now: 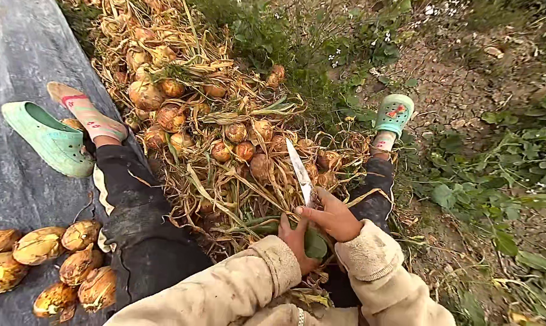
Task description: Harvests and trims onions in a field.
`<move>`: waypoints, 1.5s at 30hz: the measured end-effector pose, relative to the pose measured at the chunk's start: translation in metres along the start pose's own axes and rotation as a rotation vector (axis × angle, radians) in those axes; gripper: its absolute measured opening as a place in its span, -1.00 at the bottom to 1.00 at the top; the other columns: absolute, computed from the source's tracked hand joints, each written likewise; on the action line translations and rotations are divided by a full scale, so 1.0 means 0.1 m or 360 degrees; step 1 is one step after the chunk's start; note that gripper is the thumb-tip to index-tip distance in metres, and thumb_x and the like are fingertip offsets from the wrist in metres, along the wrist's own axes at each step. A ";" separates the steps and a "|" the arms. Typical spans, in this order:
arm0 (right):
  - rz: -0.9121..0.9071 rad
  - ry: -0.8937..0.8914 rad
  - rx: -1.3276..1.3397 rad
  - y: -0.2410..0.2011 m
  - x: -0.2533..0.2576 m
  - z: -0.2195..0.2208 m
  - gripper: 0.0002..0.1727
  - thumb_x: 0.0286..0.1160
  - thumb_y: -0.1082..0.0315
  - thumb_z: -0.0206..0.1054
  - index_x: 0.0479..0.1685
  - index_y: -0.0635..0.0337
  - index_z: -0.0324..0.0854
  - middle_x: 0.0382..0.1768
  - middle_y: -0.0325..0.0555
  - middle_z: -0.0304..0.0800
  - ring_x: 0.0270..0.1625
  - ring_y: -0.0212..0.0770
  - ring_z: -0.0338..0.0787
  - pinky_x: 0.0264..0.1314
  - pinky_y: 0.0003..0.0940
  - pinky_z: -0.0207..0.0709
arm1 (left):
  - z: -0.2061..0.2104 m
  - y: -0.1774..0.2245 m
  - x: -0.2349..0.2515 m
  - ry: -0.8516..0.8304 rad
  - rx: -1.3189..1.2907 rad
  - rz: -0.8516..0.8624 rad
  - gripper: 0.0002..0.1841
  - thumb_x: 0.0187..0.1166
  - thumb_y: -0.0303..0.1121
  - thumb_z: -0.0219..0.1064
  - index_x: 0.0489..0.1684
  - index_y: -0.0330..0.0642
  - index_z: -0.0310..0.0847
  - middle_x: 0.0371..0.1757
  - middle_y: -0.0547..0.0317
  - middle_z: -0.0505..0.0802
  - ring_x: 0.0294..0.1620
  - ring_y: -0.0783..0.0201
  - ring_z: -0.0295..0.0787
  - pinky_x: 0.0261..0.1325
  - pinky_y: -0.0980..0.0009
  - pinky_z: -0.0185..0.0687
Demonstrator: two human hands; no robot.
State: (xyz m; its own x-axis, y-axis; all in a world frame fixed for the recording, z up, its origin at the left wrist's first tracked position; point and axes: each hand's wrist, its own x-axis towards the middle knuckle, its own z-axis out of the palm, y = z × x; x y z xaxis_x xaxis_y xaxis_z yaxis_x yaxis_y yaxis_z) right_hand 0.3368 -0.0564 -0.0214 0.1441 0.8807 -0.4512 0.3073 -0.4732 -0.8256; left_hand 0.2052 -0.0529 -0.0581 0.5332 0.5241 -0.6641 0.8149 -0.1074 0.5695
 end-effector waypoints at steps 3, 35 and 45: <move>-0.0026 -0.0125 -0.0729 -0.16 0.12 0.12 -0.05 0.11 -0.15 0.72 0.47 0.24 0.47 -0.05 0.24 0.80 0.01 0.20 0.82 0.07 0.29 0.66 | 0.07 0.11 -0.24 -0.0012 -0.0201 0.0369 -0.02 0.20 -0.01 0.66 0.68 -0.30 0.36 0.74 -0.49 0.25 0.76 -0.26 0.21 0.76 -0.03 0.19; 0.0350 0.0124 -0.1076 0.16 -0.41 -1.08 0.01 -0.09 -0.02 0.85 0.46 0.22 0.45 -0.07 0.21 0.79 0.04 0.18 0.81 0.13 0.23 0.63 | -0.61 -0.69 0.58 -0.0256 0.0957 0.0300 -0.22 0.35 -0.25 0.61 0.69 0.12 0.43 0.73 -0.12 0.42 0.70 -0.31 0.32 0.53 -0.41 0.33; -0.0122 -0.0176 -0.0416 -0.26 -0.08 -0.35 -0.66 0.86 0.17 0.04 0.16 0.26 0.59 -0.35 -0.02 0.68 -0.34 -0.16 0.71 -0.14 -0.13 0.63 | -1.34 -0.92 0.13 0.1035 0.0474 0.0465 -0.11 -0.11 -0.32 0.82 0.47 -0.14 0.62 0.54 -0.28 0.60 0.57 -0.42 0.43 0.47 -0.30 0.45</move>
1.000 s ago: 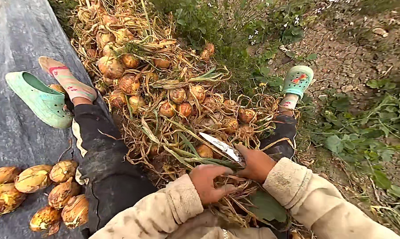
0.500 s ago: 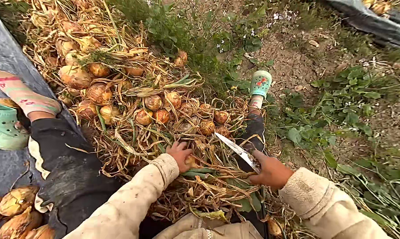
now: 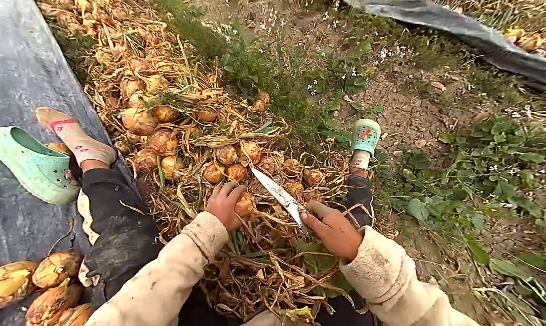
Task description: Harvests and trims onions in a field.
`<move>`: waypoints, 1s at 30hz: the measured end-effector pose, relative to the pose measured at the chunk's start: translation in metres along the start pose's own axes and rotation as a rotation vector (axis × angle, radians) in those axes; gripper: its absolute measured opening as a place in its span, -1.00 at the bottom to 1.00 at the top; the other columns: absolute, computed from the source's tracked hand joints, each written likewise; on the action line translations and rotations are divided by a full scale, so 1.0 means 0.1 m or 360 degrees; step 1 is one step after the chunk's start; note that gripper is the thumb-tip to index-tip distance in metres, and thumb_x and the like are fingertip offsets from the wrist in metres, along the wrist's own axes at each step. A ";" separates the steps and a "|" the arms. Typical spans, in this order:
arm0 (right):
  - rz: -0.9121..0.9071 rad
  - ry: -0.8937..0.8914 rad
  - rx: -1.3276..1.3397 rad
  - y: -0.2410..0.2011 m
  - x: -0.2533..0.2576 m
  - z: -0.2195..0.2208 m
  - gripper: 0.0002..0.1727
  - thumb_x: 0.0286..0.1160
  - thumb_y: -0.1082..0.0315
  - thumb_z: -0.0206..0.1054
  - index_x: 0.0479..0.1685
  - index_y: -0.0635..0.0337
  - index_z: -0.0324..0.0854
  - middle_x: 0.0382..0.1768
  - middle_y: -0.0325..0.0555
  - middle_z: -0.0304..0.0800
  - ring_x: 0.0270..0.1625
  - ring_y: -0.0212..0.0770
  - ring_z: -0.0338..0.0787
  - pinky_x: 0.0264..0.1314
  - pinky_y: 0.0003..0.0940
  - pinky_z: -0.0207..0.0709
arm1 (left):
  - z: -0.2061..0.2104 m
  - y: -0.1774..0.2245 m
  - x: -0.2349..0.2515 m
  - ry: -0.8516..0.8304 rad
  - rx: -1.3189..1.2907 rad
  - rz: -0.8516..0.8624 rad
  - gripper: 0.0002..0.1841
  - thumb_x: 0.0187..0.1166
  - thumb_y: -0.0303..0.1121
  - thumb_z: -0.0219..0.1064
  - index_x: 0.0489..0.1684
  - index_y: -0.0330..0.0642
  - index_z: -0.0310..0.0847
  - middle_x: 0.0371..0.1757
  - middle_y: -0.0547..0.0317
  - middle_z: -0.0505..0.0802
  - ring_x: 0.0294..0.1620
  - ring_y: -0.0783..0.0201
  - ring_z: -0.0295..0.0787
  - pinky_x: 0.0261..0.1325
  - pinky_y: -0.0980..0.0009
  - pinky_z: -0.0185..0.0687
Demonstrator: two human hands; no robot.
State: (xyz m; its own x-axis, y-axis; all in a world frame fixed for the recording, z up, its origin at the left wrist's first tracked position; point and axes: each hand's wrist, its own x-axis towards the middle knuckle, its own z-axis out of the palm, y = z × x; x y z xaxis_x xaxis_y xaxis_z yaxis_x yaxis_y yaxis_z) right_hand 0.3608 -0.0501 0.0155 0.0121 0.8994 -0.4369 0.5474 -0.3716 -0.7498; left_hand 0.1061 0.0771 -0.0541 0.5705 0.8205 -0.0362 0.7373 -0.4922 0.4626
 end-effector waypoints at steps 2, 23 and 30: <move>-0.0068 -0.0123 0.0103 -0.08 -0.01 0.10 -0.66 0.81 0.13 0.03 0.10 0.21 0.57 -0.35 -0.12 0.67 -0.33 -0.27 0.71 -0.16 -0.24 0.64 | -0.29 -0.08 0.03 0.0464 -0.0044 0.0036 -0.12 -0.21 -0.34 0.85 0.37 -0.26 0.67 0.45 -0.40 0.64 0.47 -0.49 0.50 0.40 -0.36 0.48; -0.0120 0.0150 0.1073 -0.10 -0.10 0.91 -0.59 0.71 0.16 0.22 0.34 0.27 0.52 -0.13 -0.17 0.73 -0.28 -0.43 0.68 -0.23 -0.44 0.59 | 0.02 0.64 -0.49 0.0442 -0.0153 0.0260 -0.24 -0.22 -0.35 0.78 0.20 -0.37 0.73 0.32 -0.41 0.72 0.13 -0.31 0.82 0.09 -0.20 0.78; 0.0173 0.0090 0.1419 0.01 -0.12 0.97 -0.74 0.83 0.19 0.10 0.04 0.18 0.59 -0.49 -0.30 0.55 -0.64 -0.48 0.44 -0.63 -0.56 0.34 | 0.37 0.66 -0.41 0.0823 0.0188 0.0295 -0.27 -0.39 -0.39 0.73 0.08 -0.28 0.81 0.16 -0.28 0.85 0.11 -0.43 0.79 -0.02 -0.31 0.72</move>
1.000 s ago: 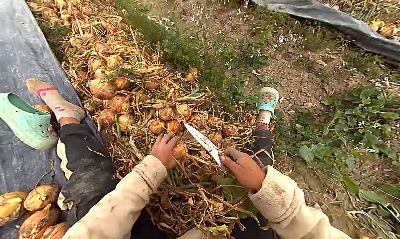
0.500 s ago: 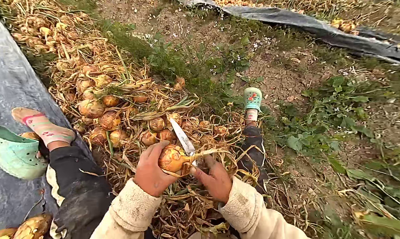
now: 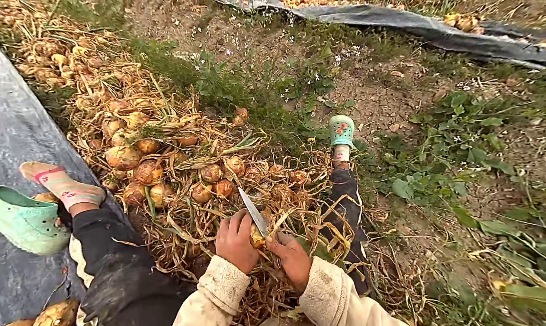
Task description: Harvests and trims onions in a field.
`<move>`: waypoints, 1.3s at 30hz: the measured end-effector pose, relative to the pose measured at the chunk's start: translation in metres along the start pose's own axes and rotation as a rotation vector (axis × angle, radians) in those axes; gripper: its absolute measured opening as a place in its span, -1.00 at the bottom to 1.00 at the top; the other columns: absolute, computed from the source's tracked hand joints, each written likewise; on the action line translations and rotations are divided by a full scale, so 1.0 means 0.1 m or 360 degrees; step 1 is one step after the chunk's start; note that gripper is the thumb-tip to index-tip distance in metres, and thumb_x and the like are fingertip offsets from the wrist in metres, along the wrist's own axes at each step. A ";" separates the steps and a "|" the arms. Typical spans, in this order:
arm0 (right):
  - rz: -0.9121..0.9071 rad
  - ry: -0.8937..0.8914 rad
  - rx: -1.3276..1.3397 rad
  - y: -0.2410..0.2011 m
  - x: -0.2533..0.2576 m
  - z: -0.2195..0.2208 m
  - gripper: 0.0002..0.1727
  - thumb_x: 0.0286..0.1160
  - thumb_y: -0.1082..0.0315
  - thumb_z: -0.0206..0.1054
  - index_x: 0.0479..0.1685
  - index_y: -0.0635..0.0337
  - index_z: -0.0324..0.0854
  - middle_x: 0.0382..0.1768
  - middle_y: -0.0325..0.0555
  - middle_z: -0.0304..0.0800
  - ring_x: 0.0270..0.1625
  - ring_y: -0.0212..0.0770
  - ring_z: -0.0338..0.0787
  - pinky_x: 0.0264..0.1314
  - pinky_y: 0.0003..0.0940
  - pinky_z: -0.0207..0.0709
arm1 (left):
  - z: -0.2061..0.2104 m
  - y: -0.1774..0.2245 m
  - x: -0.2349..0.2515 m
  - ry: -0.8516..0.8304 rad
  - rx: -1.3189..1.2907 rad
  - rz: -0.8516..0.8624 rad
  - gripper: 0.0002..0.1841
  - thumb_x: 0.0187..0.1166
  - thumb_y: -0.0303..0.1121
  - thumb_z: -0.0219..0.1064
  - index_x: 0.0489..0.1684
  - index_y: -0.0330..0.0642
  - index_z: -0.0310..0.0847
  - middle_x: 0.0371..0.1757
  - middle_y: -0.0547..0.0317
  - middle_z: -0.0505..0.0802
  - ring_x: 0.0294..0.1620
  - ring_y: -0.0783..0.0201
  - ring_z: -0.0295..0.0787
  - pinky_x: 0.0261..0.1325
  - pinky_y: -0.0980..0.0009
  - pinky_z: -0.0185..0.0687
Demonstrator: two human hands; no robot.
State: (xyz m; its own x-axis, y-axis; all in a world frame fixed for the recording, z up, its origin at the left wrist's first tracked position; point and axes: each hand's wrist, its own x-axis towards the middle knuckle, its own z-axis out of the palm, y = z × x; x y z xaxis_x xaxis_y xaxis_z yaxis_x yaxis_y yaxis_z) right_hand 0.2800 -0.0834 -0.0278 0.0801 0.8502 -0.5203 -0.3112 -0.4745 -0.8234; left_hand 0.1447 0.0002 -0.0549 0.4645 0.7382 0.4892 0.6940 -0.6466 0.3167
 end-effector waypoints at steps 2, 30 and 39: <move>0.0108 -0.0082 -0.0192 0.06 -0.09 0.00 -0.58 0.90 0.05 -0.08 -0.22 0.14 0.51 -0.70 -0.36 0.40 -0.74 -0.46 0.36 -0.66 -0.53 0.32 | 0.00 -0.05 0.10 -0.0053 -0.0044 -0.0269 -0.21 -0.28 -0.38 0.77 0.21 -0.36 0.74 0.19 -0.40 0.80 0.17 -0.49 0.74 0.10 -0.33 0.67; 0.0226 -0.0494 -0.0104 0.23 -0.10 0.31 -0.63 0.85 0.11 -0.08 -0.28 0.04 0.52 -0.77 -0.42 0.42 -0.78 -0.50 0.40 -0.67 -0.58 0.34 | -0.57 -0.39 -0.89 0.0810 -0.1982 -0.1739 -0.26 0.08 -0.57 0.45 0.42 -0.47 0.30 0.02 -0.09 0.79 -0.07 0.21 0.86 -0.06 0.27 0.86; 0.0288 -0.0246 0.0015 0.24 0.05 0.20 -0.55 0.93 0.10 -0.21 -0.22 0.16 0.46 -0.74 -0.29 0.43 -0.74 -0.41 0.47 -0.63 -0.57 0.45 | -1.24 -1.21 -0.74 0.0916 -0.1558 -0.1500 -0.57 0.85 -0.43 -0.29 -0.23 -0.12 0.59 -0.45 0.35 0.88 -0.46 0.46 0.84 -0.33 0.53 0.80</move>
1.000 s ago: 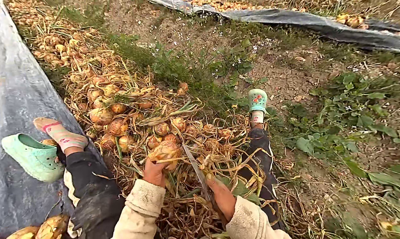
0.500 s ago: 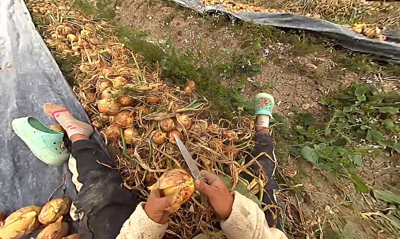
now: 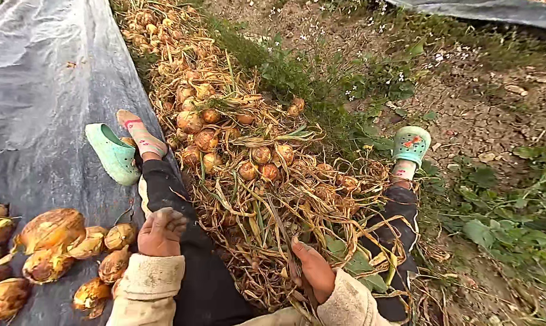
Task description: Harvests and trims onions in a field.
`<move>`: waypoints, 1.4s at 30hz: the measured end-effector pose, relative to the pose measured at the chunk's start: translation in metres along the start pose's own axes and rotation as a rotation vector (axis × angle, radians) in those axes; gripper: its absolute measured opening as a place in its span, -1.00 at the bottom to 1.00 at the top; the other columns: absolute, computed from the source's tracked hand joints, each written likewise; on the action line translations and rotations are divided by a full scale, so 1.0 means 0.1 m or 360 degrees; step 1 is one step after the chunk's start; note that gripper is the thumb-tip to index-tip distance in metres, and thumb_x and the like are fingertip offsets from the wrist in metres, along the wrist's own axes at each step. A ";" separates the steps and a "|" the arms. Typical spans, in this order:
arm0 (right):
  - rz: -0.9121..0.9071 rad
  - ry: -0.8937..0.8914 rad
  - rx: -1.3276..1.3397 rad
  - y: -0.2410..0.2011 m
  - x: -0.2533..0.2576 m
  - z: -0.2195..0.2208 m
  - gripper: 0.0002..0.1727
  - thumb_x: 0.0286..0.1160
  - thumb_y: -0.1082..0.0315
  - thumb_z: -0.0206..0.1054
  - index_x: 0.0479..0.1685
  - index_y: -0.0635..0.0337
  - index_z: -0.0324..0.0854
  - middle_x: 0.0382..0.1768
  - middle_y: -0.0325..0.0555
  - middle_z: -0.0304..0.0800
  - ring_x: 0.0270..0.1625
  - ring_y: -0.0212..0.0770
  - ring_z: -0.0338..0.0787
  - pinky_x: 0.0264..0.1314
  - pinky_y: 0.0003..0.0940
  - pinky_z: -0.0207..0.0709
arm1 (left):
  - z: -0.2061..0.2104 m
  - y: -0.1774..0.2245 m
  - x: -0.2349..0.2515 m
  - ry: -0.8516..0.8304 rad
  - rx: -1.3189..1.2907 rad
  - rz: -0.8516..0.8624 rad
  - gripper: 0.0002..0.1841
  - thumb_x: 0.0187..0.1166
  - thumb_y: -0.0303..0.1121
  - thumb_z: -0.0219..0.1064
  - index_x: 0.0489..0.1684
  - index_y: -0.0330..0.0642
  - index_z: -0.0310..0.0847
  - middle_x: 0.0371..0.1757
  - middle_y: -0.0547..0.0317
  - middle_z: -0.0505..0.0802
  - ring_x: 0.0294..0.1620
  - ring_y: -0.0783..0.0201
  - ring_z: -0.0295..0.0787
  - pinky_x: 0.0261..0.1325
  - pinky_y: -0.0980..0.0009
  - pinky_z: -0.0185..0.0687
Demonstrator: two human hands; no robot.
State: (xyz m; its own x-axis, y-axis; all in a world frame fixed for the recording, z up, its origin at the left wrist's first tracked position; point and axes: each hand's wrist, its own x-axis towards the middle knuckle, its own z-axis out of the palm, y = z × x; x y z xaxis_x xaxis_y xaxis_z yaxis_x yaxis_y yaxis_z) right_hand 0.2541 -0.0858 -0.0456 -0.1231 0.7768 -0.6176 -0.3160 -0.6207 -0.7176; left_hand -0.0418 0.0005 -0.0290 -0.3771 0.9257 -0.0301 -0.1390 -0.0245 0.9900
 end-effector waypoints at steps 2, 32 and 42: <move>-0.0025 -0.0024 -0.0018 0.01 0.00 0.02 -0.58 0.93 0.11 -0.21 -0.15 0.16 0.46 -0.71 -0.29 0.43 -0.72 -0.41 0.48 -0.60 -0.56 0.47 | 0.27 -0.08 -0.04 -0.0723 0.1235 -0.0187 -0.86 0.60 -0.50 0.32 -0.07 -0.40 0.74 -0.22 -0.01 0.90 -0.17 0.18 0.89 0.11 0.26 0.78; 0.0069 -0.0320 -0.1403 -0.10 0.08 0.02 -0.18 0.60 -0.27 0.25 0.50 0.33 0.44 0.14 0.29 0.72 0.13 0.13 0.77 0.31 0.14 0.55 | 0.27 -0.06 -0.41 -0.0675 0.1070 0.0258 -0.12 -0.30 -0.12 0.60 0.25 -0.27 0.46 -0.10 0.16 0.91 -0.13 0.33 0.91 -0.06 0.27 0.87; -0.0591 -0.0215 -0.1088 -0.38 -0.02 0.20 -0.24 0.44 -0.29 0.31 0.28 0.27 0.61 -0.02 -0.03 0.79 -0.05 -0.29 0.76 0.11 -0.23 0.63 | 0.39 -0.06 -0.66 -0.1315 0.0125 0.0032 -0.27 0.14 0.14 0.62 0.21 -0.17 0.61 0.11 0.22 0.86 0.02 0.37 0.86 0.10 0.32 0.83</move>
State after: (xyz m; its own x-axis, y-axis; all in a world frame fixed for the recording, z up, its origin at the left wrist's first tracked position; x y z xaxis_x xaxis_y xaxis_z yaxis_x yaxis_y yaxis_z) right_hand 0.2480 -0.0615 -0.0107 -0.2501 0.9251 -0.2856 0.2840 -0.2119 -0.9351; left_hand 0.0190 -0.0455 -0.0277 0.4196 0.9051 0.0687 -0.0636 -0.0462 0.9969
